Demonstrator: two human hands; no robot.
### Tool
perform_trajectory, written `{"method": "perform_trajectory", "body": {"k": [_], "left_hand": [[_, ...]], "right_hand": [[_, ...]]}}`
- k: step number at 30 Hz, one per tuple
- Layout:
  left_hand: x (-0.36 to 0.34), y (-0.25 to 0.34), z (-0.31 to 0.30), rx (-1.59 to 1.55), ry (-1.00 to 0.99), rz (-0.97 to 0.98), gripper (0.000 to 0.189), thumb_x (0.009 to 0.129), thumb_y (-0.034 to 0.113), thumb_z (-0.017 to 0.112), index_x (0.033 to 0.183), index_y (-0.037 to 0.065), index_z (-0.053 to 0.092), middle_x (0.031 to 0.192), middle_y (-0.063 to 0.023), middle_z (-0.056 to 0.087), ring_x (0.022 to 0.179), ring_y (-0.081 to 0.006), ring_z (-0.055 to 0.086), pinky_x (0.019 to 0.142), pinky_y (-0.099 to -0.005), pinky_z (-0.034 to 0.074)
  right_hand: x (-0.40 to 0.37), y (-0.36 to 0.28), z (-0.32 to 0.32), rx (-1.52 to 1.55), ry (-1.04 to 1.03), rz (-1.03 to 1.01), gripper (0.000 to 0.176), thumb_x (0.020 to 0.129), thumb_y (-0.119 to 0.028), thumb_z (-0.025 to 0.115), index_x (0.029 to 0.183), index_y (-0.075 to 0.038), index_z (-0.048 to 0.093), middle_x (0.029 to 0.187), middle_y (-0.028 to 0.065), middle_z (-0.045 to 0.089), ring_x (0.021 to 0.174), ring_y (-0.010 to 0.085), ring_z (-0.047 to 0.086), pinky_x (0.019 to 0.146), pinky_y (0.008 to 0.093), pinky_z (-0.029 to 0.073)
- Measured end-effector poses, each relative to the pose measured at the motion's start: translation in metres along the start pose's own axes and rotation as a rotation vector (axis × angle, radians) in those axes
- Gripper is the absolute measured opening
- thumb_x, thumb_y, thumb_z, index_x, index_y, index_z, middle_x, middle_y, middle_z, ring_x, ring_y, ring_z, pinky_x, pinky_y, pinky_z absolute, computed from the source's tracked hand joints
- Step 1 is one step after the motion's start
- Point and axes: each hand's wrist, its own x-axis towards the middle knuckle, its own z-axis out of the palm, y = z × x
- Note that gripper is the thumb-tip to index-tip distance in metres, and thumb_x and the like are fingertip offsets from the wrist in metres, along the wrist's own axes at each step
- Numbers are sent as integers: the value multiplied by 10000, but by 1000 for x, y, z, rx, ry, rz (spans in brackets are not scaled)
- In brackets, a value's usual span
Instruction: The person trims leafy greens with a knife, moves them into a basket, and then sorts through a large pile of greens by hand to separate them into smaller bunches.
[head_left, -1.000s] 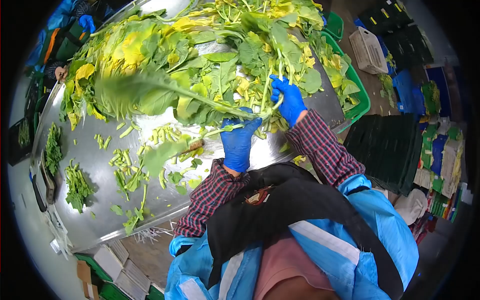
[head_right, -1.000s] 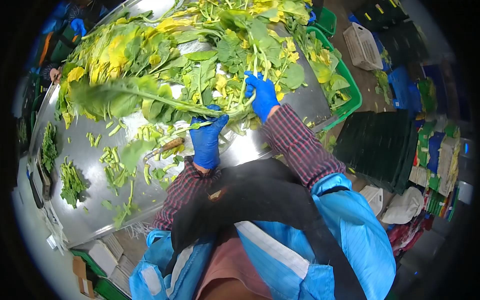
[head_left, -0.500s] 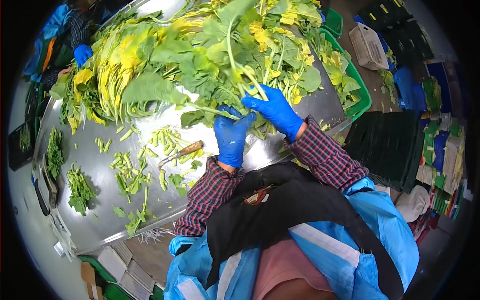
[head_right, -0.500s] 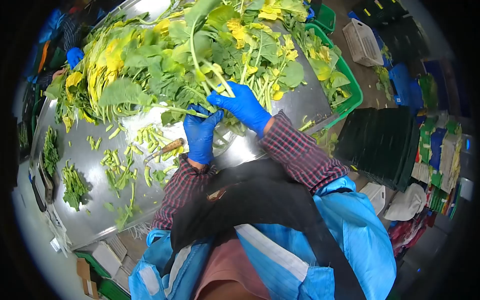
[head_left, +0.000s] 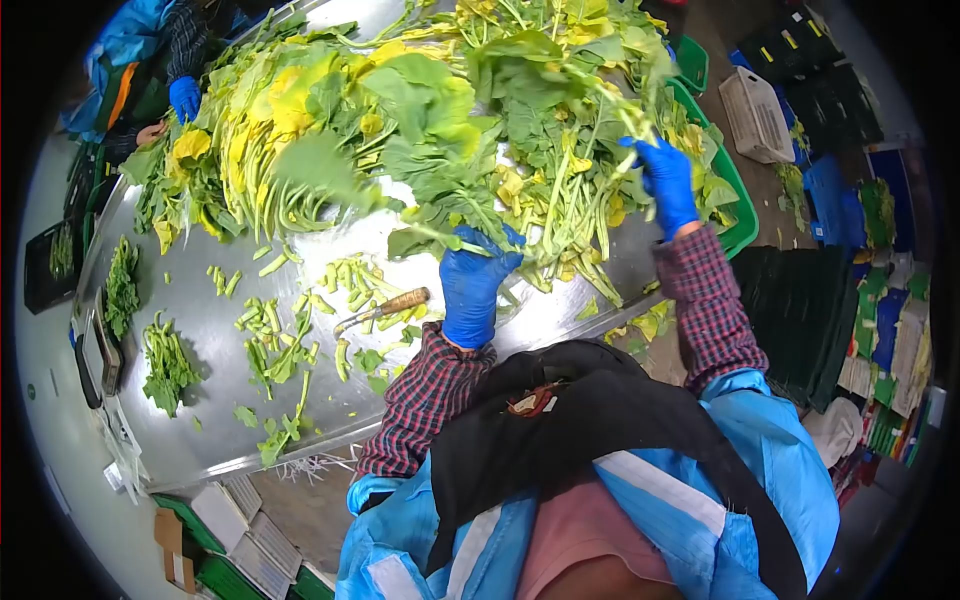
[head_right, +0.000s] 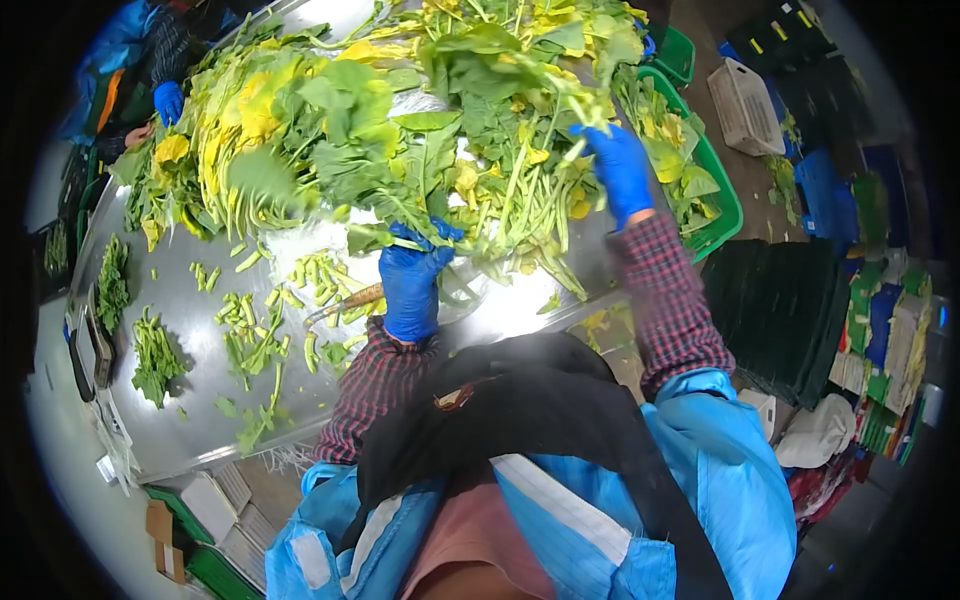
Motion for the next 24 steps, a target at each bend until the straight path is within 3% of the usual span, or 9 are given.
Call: {"method": "perform_trajectory", "body": {"k": [5,8,9,11,13,15,18,22,24], "left_hand": [[5,-17,-5,-121,-116,-43,333,731,-31,653,1012,31,485,946,-109,598,898,-215,590,842,-347,464],[8,-15,-3,-162,-148,-88,344,755,30,651,1049,21,473,973,-105,582,924,-215,576,866,-368,446],[8,-14,-2,-159,-153,-96,344,755,30,651,1049,21,473,973,-105,582,924,-215,576,866,-368,446],[8,-14,-2,-245,-162,-140,370,775,73,636,1091,10,455,1001,-95,555,949,-213,557,881,-375,430],[7,-16,-2,-253,-185,-178,421,784,73,618,1154,5,429,1023,-85,529,970,-210,543,880,-368,440],[5,-15,1,-345,-215,-320,513,798,63,633,1240,15,375,1015,-65,516,954,-200,546,889,-363,460],[8,-15,2,-364,-236,-352,507,820,65,607,1263,19,363,1041,-67,520,968,-196,547,890,-363,465],[12,-19,-6,-201,-164,-354,414,842,58,577,1222,16,418,1047,-86,551,964,-199,568,869,-356,486],[11,-18,-5,-136,-127,-356,336,858,70,561,1173,3,464,1047,-108,573,965,-205,577,862,-371,493]], "right_hand": [[30,26,-39,-237,29,123,371,762,-315,652,1035,-64,635,739,36,602,591,117,526,568,224,426],[17,36,-24,-869,299,-418,498,745,-299,701,1161,-70,551,1060,135,556,930,287,557,836,387,435],[4,19,-11,-869,305,-410,498,745,-299,701,1161,-70,551,1060,135,556,930,287,557,836,387,435],[-13,-4,17,-618,335,-748,458,758,-222,700,1161,-64,551,1060,101,548,975,236,548,827,349,440],[-35,-15,50,-2,-234,-301,386,770,-172,692,1113,-39,574,1057,83,543,963,167,546,793,298,452],[-51,-23,79,221,-585,-115,302,770,-126,681,1049,-40,605,996,57,594,866,113,563,749,252,455],[-62,-30,100,159,-589,131,230,737,-108,712,930,-23,620,877,41,605,775,93,566,694,237,461],[-66,-22,113,0,-491,-136,185,695,-61,735,825,-29,606,755,-2,573,721,71,543,658,222,456],[-67,-17,117,96,-491,-73,172,698,-58,730,813,-38,604,755,-2,572,715,72,543,652,223,455]]}}
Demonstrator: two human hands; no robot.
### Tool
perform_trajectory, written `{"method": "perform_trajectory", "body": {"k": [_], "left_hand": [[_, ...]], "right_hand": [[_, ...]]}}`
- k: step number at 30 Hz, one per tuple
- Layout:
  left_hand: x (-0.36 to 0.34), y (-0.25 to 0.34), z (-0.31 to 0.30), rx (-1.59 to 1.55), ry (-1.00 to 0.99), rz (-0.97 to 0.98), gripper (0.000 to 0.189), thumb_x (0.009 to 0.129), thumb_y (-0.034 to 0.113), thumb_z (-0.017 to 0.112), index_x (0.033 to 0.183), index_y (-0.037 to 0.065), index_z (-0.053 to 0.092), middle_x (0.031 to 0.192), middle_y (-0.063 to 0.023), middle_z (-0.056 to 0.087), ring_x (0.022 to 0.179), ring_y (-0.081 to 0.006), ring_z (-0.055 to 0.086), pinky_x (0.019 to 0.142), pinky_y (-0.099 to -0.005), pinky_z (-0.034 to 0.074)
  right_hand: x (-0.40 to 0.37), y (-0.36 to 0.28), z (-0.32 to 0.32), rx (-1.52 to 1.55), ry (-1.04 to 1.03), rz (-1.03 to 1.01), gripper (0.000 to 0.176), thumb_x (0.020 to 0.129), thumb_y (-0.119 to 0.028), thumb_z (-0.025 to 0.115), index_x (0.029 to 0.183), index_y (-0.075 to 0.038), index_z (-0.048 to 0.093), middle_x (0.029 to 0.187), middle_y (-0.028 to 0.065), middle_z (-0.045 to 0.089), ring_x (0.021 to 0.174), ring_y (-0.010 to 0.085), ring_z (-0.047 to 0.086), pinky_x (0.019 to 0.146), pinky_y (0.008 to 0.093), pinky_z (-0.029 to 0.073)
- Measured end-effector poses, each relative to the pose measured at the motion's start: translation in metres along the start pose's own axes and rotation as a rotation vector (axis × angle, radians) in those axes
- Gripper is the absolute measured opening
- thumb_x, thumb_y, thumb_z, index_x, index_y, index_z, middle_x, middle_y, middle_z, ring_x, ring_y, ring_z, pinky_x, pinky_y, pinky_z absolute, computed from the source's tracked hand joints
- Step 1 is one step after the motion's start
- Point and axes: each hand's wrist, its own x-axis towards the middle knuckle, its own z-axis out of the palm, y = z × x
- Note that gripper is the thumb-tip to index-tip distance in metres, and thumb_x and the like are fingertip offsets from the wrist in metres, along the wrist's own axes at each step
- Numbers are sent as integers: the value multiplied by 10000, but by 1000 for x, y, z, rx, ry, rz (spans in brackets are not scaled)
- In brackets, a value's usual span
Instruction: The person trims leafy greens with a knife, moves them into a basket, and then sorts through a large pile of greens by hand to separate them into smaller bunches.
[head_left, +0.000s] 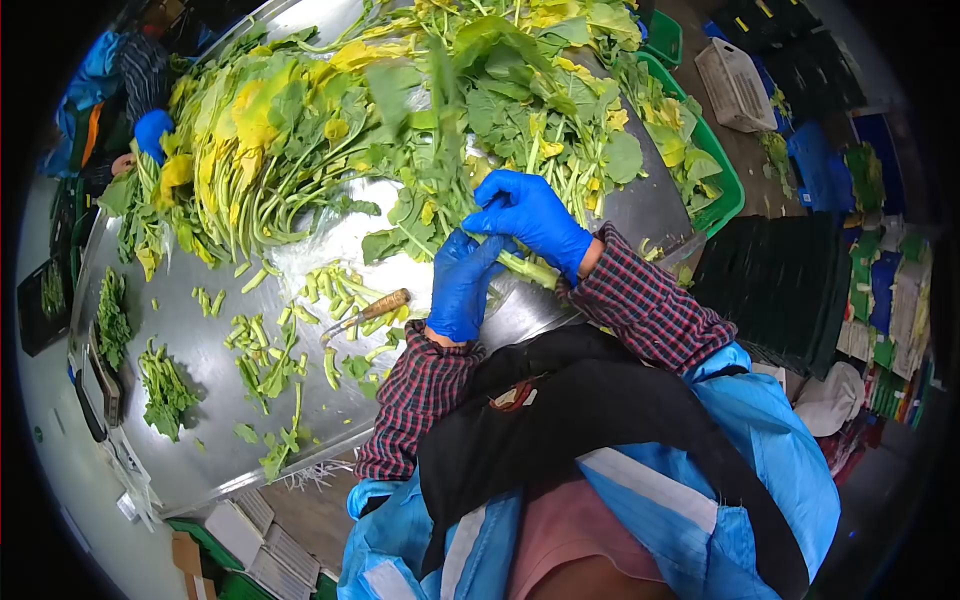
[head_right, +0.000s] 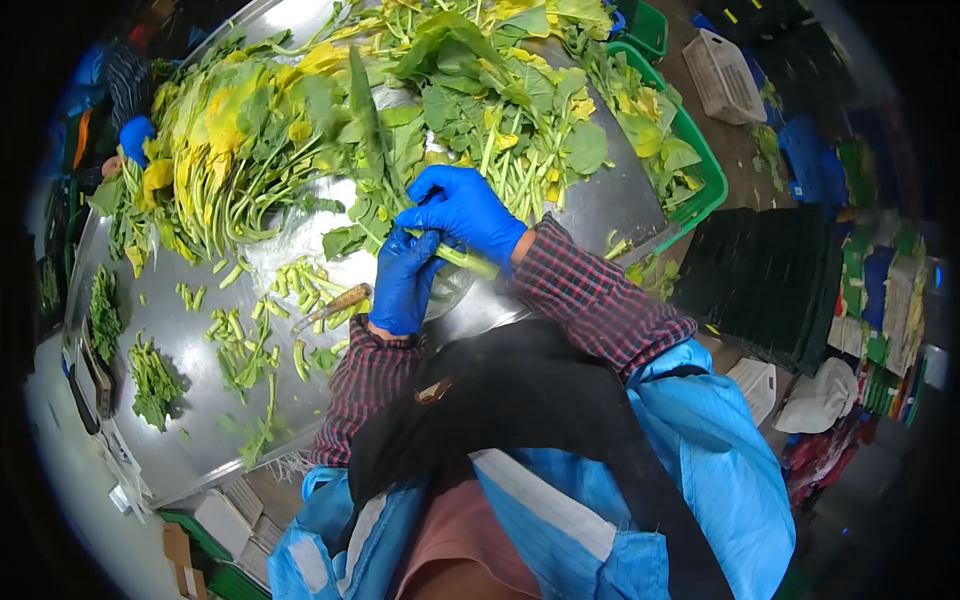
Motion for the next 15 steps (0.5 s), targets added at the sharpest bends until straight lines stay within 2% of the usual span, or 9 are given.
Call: {"method": "perform_trajectory", "body": {"k": [4,6,9,11,12,13,15], "left_hand": [[-5,6,9,-99,54,-36,287,853,101,579,1097,-32,505,1003,-121,586,900,-213,594,820,-347,500],[1,0,-5,-198,-1,-33,285,880,103,539,1140,1,484,1046,-110,568,971,-216,570,860,-413,492],[1,7,-1,-180,49,-7,273,885,134,541,1127,13,498,1022,-98,568,968,-214,566,888,-419,474],[16,10,-29,-289,-71,135,290,887,158,546,1137,17,502,1019,-82,570,963,-198,560,920,-417,451],[17,10,-36,-337,134,148,320,865,159,583,1128,-6,506,997,-61,561,889,-172,559,884,-386,468],[13,16,-40,-323,152,141,403,874,153,566,1221,-12,444,1019,-49,551,908,-163,545,909,-386,448],[8,27,-28,-342,-27,43,513,866,193,577,1290,-14,373,1035,-39,542,878,-145,535,864,-339,447]], "right_hand": [[-1,-1,-3,206,14,125,116,751,-95,688,811,-47,601,773,9,580,757,90,552,716,241,443],[-3,1,-5,289,23,172,114,768,-107,673,824,-39,601,775,13,581,780,96,554,745,248,437],[-20,8,-6,295,84,-111,156,780,-112,660,893,-22,602,859,35,597,797,111,555,733,249,445],[-35,8,-20,305,225,-215,117,813,-105,615,901,-27,603,876,28,588,828,119,552,796,262,421],[-38,3,-34,294,283,-283,102,824,-100,605,902,-35,604,889,28,588,849,118,549,810,270,415],[-38,6,-52,328,317,-206,128,829,-117,606,935,-45,612,910,31,591,872,116,544,804,265,417],[-32,-17,-69,125,309,223,201,837,-144,604,1004,-33,605,946,33,586,907,119,538,813,263,417]]}}
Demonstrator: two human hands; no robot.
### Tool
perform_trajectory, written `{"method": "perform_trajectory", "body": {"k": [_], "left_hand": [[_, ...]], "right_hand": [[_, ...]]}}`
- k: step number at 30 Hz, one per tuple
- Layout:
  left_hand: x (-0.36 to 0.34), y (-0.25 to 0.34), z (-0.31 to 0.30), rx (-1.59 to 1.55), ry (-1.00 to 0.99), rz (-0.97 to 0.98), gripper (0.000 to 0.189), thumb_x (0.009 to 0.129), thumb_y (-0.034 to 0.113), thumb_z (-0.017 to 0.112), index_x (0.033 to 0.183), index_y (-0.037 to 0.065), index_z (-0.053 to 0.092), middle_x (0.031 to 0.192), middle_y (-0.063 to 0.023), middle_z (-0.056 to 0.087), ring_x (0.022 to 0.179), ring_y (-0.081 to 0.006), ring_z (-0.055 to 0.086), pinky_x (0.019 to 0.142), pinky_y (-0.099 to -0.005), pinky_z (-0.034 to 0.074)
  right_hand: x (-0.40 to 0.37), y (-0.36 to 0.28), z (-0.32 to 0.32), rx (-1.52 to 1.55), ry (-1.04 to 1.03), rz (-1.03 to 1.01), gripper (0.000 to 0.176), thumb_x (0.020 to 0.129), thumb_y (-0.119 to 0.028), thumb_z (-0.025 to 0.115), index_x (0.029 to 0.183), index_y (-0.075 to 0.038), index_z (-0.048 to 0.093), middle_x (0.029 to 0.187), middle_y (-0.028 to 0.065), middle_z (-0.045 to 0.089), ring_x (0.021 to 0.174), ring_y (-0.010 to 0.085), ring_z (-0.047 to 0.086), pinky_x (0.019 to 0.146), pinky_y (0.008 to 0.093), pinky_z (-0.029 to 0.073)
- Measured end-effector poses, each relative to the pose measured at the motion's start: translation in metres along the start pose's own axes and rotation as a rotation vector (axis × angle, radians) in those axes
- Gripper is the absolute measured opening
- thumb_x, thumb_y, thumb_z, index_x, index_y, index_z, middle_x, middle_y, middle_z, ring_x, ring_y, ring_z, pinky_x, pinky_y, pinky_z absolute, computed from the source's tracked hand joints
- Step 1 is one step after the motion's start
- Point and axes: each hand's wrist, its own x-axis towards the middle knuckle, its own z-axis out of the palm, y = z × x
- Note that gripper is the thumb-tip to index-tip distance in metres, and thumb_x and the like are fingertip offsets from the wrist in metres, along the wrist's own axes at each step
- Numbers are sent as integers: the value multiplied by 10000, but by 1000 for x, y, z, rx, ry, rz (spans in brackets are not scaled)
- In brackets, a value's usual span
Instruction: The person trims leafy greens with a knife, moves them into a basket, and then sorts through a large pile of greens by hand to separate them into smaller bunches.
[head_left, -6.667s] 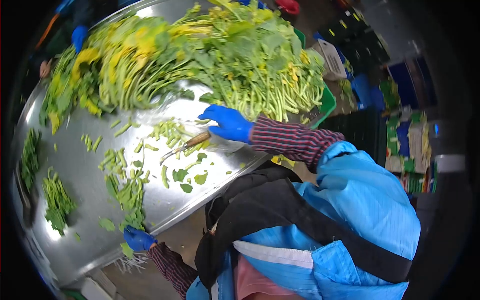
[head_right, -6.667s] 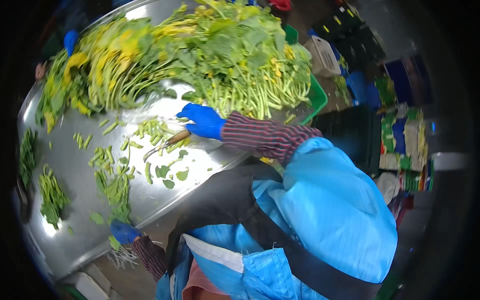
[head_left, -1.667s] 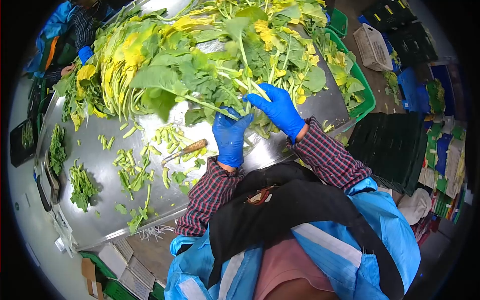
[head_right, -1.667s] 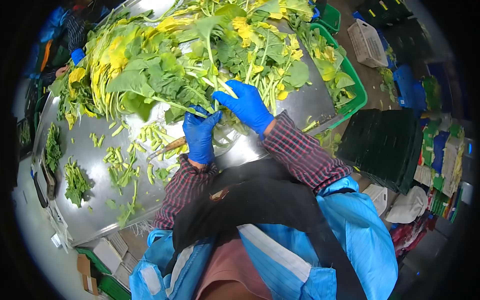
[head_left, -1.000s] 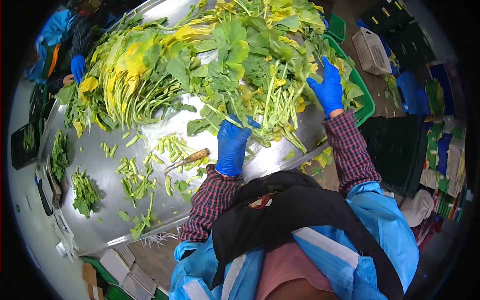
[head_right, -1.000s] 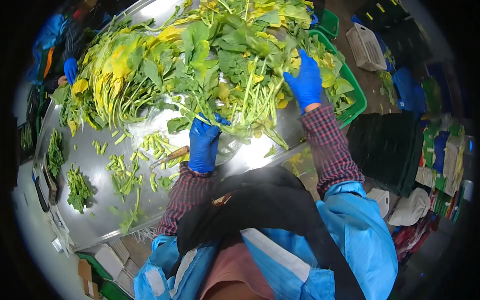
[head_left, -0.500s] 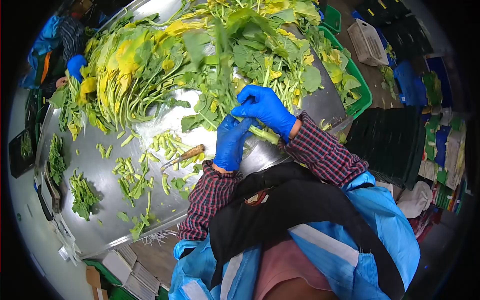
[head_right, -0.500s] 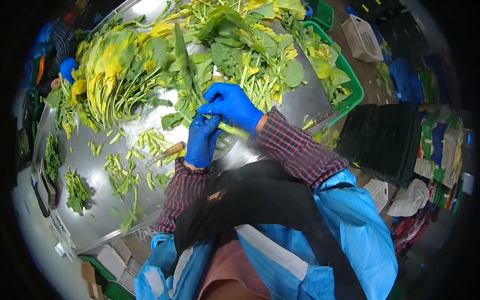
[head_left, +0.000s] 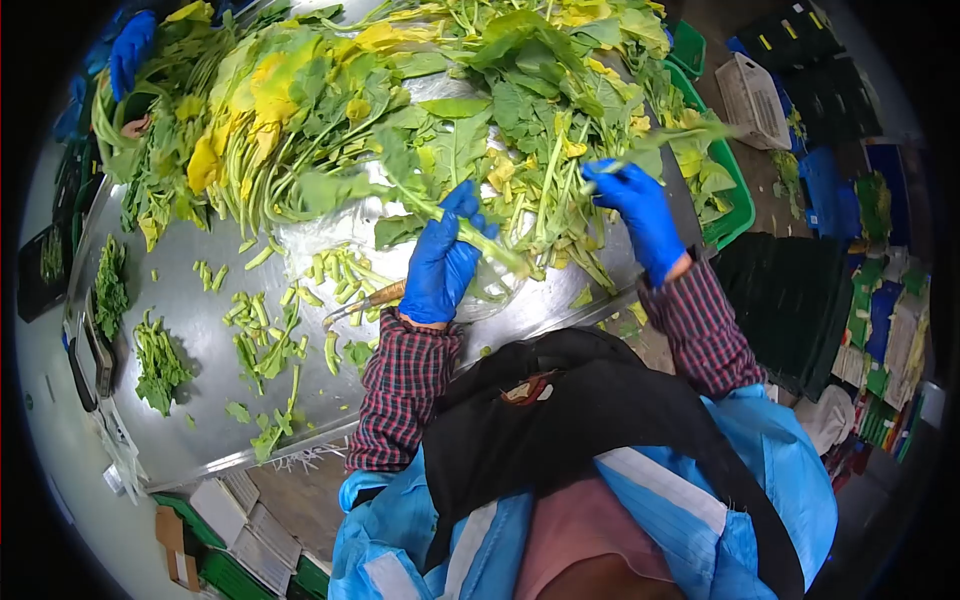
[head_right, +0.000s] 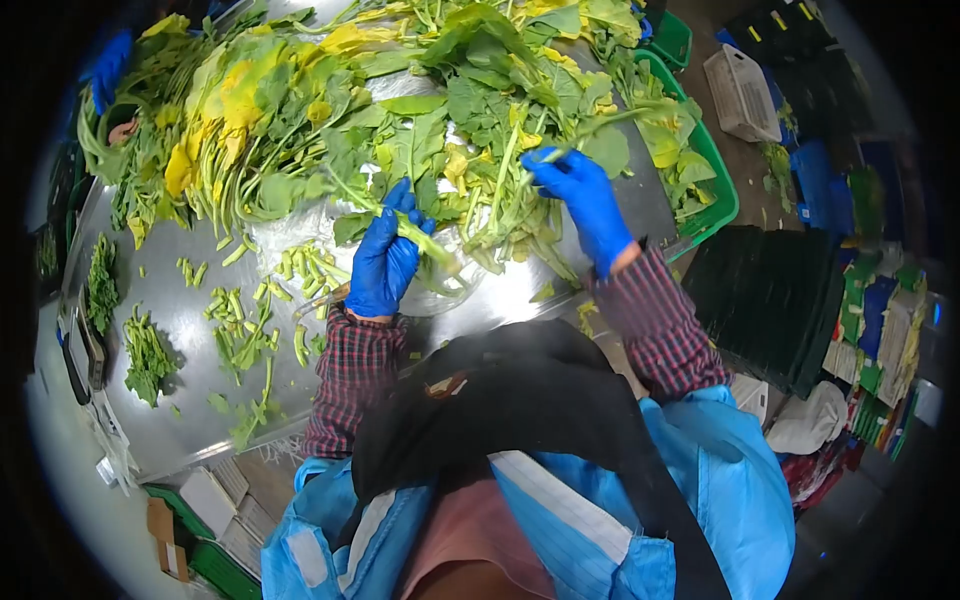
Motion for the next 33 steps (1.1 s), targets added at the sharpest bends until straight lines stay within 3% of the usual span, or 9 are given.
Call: {"method": "perform_trajectory", "body": {"k": [4,10,14,20,23,25,28,30,33], "left_hand": [[-1,-9,18,-92,-296,-240,633,844,253,603,1335,-17,308,982,-31,530,798,-124,510,758,-281,432],[-14,-21,5,66,-323,-404,512,847,269,595,1237,-3,403,836,-22,468,628,-84,392,562,-227,353],[-21,-18,13,418,-68,-383,433,884,312,540,1153,-22,474,984,-104,564,763,-166,556,681,-289,472],[-1,20,-50,393,188,75,492,929,388,436,1143,-52,494,874,-82,587,780,-173,571,753,-328,487],[-4,25,-42,361,272,50,394,898,270,534,1119,-56,517,773,-20,551,689,-118,529,676,-277,467],[2,10,-29,419,158,11,367,877,240,570,1099,-51,539,754,-6,541,618,-82,480,597,-233,427],[10,-16,-10,364,166,-113,314,860,201,590,1064,-39,579,723,5,534,554,-48,429,505,-189,367],[8,-25,-6,386,191,-136,312,866,191,575,1079,-37,575,708,10,523,546,-46,423,493,-179,359],[0,-17,-9,474,215,-163,322,876,192,550,1103,-37,567,693,17,501,537,-45,415,488,-180,361]], "right_hand": [[13,34,14,-66,-262,-66,394,897,-225,518,1230,-16,496,1145,54,554,1076,154,509,937,276,377],[12,30,55,72,-621,65,260,847,-225,593,996,-19,648,888,34,643,805,94,569,752,232,445],[2,35,62,22,-379,21,175,818,-156,620,880,-1,673,792,48,661,726,99,597,704,228,466],[9,34,-15,319,48,-381,198,838,-192,609,892,-9,658,879,62,656,735,132,602,718,271,472],[20,2,-52,218,212,-83,373,837,-335,610,1006,-3,599,913,63,648,758,146,599,728,283,468],[36,31,-43,-393,135,26,594,803,-484,597,1131,4,514,923,103,646,862,202,604,773,311,462],[48,74,12,-933,159,-164,1082,592,-656,668,1366,-25,252,1256,297,416,1083,369,513,886,413,435],[55,77,38,-1259,127,-68,1121,593,-528,724,1420,-113,91,1345,347,245,1050,438,499,886,411,445],[72,86,14,-974,113,-139,1058,590,-268,744,1419,-136,101,1306,323,310,1016,386,532,833,420,469]]}}
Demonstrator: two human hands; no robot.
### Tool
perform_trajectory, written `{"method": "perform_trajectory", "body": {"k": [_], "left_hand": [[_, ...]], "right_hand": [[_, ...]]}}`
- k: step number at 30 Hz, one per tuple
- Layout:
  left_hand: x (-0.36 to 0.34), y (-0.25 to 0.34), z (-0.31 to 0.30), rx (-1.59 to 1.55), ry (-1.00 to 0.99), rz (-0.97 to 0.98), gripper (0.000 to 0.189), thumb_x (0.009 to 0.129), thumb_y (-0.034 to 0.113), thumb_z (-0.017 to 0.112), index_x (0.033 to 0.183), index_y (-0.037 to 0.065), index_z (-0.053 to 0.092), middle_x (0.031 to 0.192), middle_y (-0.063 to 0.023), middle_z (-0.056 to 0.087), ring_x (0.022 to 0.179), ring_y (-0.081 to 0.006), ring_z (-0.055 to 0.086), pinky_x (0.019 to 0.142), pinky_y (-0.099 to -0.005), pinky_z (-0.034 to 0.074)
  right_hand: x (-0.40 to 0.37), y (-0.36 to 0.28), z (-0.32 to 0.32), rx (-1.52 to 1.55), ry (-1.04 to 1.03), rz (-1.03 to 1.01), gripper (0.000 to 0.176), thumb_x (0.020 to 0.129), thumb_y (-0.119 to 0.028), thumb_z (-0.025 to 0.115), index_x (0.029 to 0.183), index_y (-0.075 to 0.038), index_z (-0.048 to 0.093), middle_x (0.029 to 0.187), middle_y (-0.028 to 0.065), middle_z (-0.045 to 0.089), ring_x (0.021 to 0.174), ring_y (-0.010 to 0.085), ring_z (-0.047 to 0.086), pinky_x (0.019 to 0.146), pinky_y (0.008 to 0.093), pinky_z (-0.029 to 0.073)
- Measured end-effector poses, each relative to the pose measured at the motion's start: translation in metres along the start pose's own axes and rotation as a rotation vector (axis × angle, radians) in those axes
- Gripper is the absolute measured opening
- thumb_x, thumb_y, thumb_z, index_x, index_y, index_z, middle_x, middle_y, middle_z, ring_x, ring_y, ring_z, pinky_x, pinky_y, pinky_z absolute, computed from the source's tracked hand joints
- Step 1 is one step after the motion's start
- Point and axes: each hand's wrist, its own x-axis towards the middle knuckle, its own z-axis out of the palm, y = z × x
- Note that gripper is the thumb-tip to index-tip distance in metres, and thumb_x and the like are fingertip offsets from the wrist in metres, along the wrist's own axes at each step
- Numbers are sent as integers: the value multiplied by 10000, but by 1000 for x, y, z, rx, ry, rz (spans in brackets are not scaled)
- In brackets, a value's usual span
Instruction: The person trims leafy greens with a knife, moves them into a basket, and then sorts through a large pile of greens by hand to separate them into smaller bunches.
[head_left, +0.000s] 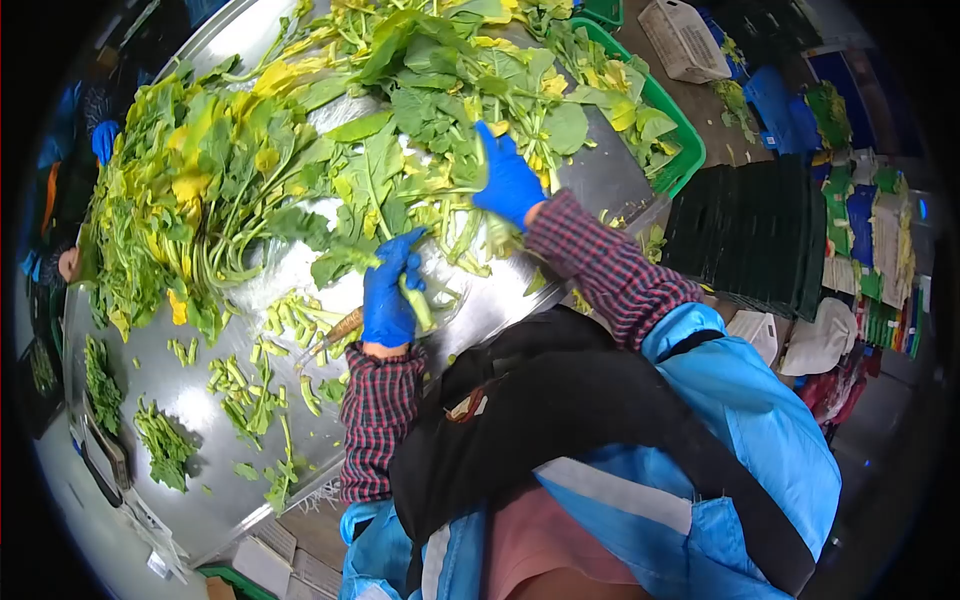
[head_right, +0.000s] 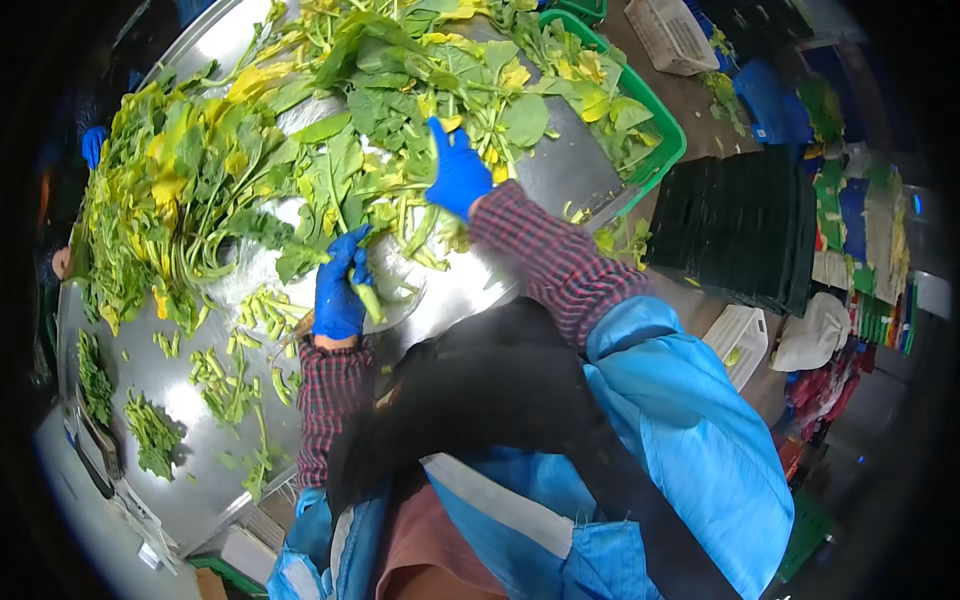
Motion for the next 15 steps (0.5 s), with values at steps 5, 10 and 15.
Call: {"method": "perform_trajectory", "body": {"k": [5,10,15], "left_hand": [[4,-6,-16,-86,17,-25,350,865,208,553,1110,-42,557,676,27,472,531,-42,400,480,-180,345],[5,-8,1,-41,-9,-59,343,857,209,567,1101,-33,571,672,30,470,533,-48,390,489,-185,343],[7,-5,7,-24,-20,-77,344,847,200,587,1103,-29,574,684,28,476,545,-48,398,495,-180,345]], "right_hand": [[11,94,-53,1182,-114,42,797,670,34,630,1366,-54,251,1090,169,530,870,249,594,766,293,503],[-11,122,-98,1749,-230,205,411,797,-70,541,1188,19,449,1095,208,544,912,299,600,891,449,479],[0,167,-113,1293,-147,494,338,817,-208,613,1077,5,575,992,159,615,966,230,596,846,332,485]]}}
